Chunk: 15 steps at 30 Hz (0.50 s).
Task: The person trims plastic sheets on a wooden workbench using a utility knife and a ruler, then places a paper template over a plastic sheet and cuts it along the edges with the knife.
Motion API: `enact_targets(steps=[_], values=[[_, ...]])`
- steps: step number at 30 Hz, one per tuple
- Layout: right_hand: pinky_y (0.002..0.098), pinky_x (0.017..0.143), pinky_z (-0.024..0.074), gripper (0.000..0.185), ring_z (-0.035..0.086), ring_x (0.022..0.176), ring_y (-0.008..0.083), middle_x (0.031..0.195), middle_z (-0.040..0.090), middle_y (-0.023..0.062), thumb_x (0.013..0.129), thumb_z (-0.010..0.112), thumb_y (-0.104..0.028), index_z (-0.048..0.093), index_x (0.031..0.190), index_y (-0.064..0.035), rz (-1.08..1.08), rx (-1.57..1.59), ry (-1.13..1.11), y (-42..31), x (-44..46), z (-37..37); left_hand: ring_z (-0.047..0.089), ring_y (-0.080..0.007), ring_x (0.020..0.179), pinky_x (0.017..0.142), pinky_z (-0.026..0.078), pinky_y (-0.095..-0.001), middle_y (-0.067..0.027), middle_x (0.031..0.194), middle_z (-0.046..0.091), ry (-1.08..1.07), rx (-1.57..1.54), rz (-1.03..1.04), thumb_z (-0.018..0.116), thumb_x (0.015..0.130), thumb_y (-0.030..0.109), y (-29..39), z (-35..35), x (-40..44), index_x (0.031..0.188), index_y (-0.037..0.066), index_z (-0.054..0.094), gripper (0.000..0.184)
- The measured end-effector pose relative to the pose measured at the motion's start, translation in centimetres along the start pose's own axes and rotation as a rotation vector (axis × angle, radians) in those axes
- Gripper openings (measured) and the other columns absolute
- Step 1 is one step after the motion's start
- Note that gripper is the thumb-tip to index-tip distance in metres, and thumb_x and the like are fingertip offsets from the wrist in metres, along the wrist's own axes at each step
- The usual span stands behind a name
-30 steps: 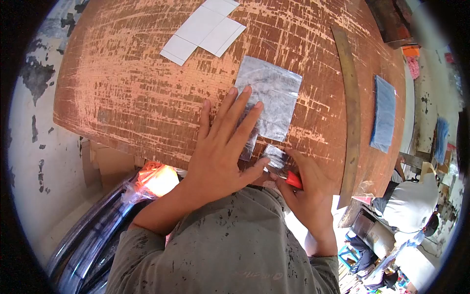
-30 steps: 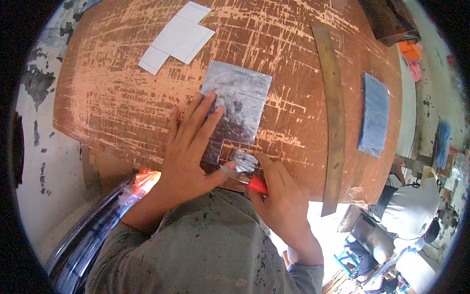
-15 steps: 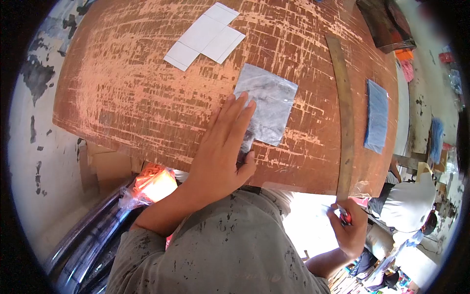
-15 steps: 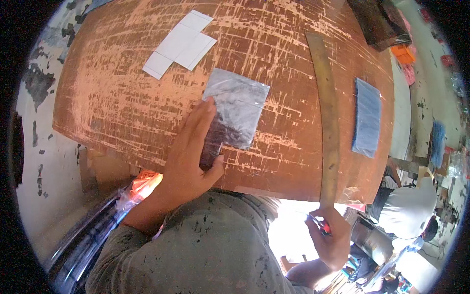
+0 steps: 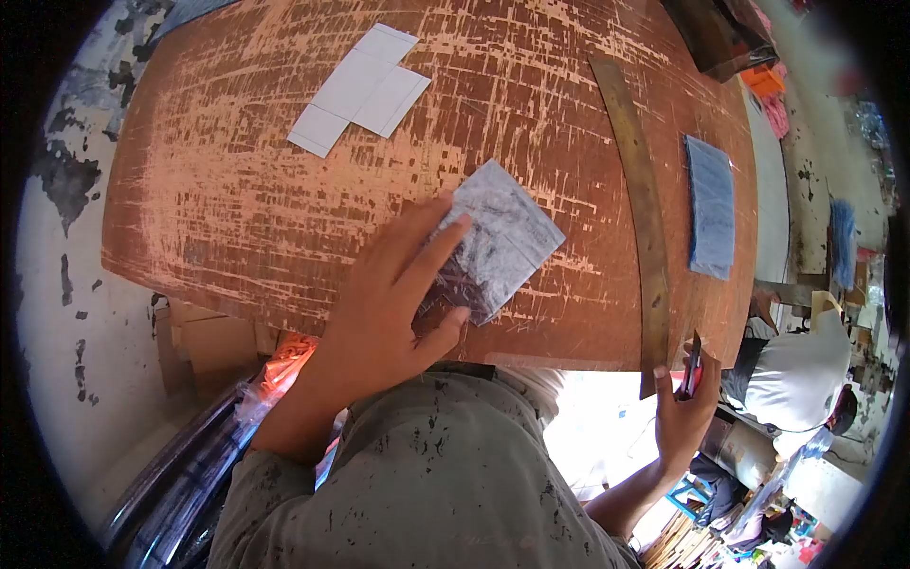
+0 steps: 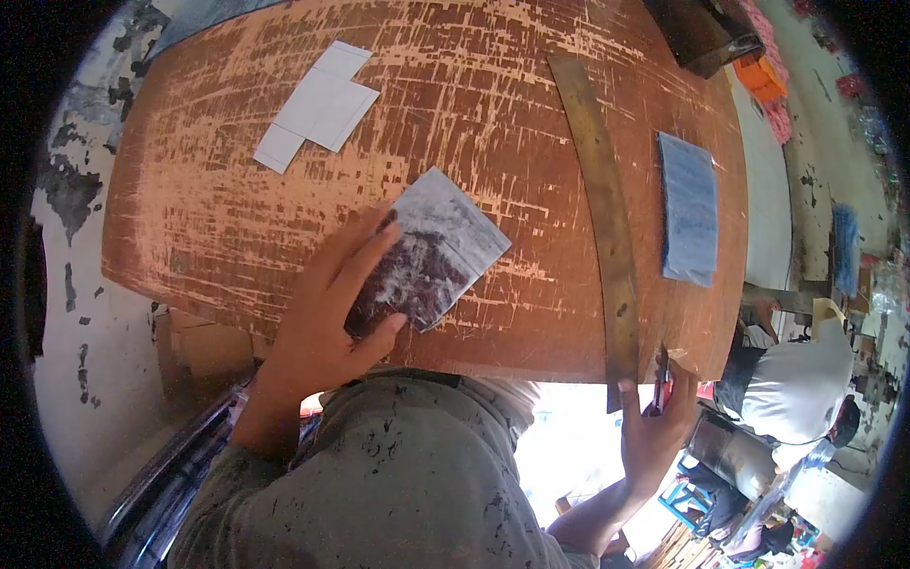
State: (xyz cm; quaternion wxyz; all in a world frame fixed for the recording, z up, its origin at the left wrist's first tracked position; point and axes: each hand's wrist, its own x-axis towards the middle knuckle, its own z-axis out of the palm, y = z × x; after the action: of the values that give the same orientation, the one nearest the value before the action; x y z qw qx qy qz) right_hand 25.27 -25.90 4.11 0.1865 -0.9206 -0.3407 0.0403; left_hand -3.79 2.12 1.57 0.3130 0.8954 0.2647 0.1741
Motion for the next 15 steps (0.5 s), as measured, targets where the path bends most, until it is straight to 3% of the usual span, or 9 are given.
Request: enact_targets(steps=[1, 2, 4, 7, 11, 15], values=[[0.0532, 0.099, 0.0568, 0.077, 0.068, 0.124, 0.0403, 0.133, 0.066, 0.0221, 0.086, 0.092, -0.046, 0.063, 0.139, -0.0001, 0.038, -0.027, -0.035, -0.1, 0.1, 0.3, 0.041, -0.0454, 0.156, 0.128, 0.032, -0.0603, -0.023, 0.168, 0.043, 0.063, 0.07, -0.042, 0.08, 0.088, 0.025, 0.3, -0.1, 0.0, 0.162, 0.006, 0.047, 0.083], [0.0566, 0.102, 0.0587, 0.09, 0.066, 0.129, 0.0422, 0.138, 0.063, 0.0225, 0.082, 0.092, -0.059, 0.061, 0.142, -0.0003, 0.065, 0.023, -0.067, -0.1, 0.1, 0.7, 0.041, -0.0454, 0.156, 0.128, 0.032, -0.0603, -0.023, 0.168, 0.043, 0.065, 0.076, -0.045, 0.08, 0.088, 0.025, 0.5, 0.1, 0.0, 0.162, 0.006, 0.047, 0.083], [0.0571, 0.104, 0.0593, 0.09, 0.066, 0.131, 0.0423, 0.139, 0.062, 0.0225, 0.081, 0.092, -0.059, 0.061, 0.142, -0.0004, 0.06, 0.036, -0.09, -0.6, -0.1, 1.0, 0.041, -0.0458, 0.154, 0.127, 0.029, -0.0646, -0.0227, 0.166, 0.045, 0.077, 0.273, -0.087, 0.086, 0.086, 0.051, 0.9, 0.6, 0.2, 0.162, 0.008, 0.048, 0.096], [0.0569, 0.102, 0.0616, 0.09, 0.066, 0.13, 0.0412, 0.138, 0.061, 0.0209, 0.078, 0.095, -0.056, 0.061, 0.142, -0.002, 0.032, 0.008, -0.113, -1.3, -0.3, 0.8, 0.042, -0.0461, 0.153, 0.129, 0.024, -0.0662, -0.0221, 0.165, 0.046, 0.087, 0.275, -0.074, 0.086, 0.082, 0.057, 0.8, 1.5, 0.3, 0.162, 0.009, 0.049, 0.101], [0.0548, 0.1, 0.0625, 0.081, 0.068, 0.124, 0.0389, 0.133, 0.062, 0.0182, 0.079, 0.097, -0.042, 0.062, 0.141, -0.0033, 0.043, 0.029, -0.12, -1.3, -0.5, 0.9, 0.043, -0.0455, 0.152, 0.13, 0.022, -0.0661, -0.0212, 0.165, 0.045, 0.077, 0.255, -0.093, 0.087, 0.082, 0.053, 1.4, 1.8, 0.5, 0.162, 0.011, 0.049, 0.098], [0.0513, 0.099, 0.0621, 0.074, 0.067, 0.124, 0.0367, 0.129, 0.062, 0.0167, 0.08, 0.097, -0.028, 0.062, 0.14, -0.003, 0.08, 0.11, -0.128, -1.4, -0.8, 1.1, 0.043, -0.0436, 0.153, 0.131, 0.019, -0.0679, -0.0203, 0.166, 0.043, 0.008, 0.237, -0.057, 0.086, 0.077, 0.038, 1.9, 1.1, 0.9, 0.162, 0.014, 0.05, 0.095]])
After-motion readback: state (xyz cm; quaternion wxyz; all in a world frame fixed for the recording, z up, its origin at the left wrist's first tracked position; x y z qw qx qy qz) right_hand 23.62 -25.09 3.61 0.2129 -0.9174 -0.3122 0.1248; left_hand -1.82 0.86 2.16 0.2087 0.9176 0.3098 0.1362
